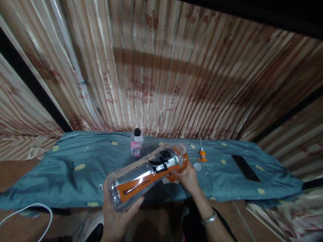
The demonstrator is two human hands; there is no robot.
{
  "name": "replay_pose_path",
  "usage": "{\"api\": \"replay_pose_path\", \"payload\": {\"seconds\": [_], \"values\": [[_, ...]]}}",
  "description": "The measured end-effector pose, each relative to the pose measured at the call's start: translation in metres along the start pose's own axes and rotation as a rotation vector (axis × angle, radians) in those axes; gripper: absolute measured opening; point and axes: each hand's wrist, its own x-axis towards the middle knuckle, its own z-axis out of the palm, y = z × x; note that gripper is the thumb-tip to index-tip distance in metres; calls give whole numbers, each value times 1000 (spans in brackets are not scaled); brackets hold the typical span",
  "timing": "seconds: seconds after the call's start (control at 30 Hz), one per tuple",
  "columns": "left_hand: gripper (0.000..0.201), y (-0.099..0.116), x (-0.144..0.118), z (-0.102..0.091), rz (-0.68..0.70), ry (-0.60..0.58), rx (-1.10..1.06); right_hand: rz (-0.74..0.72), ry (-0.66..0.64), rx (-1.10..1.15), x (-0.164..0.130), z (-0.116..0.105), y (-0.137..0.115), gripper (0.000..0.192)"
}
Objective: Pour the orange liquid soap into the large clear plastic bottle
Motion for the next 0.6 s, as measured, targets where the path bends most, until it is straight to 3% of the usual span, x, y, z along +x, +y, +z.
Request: {"api": "replay_pose_path", "payload": {"seconds": [0.47,0.6], "values": [[100,11,-1,5,-45,28,-14,30,8,22,0,1,-4,58],[99,2,0,4,-26,40,8,4,10,17,0,2,-2,56]]}}
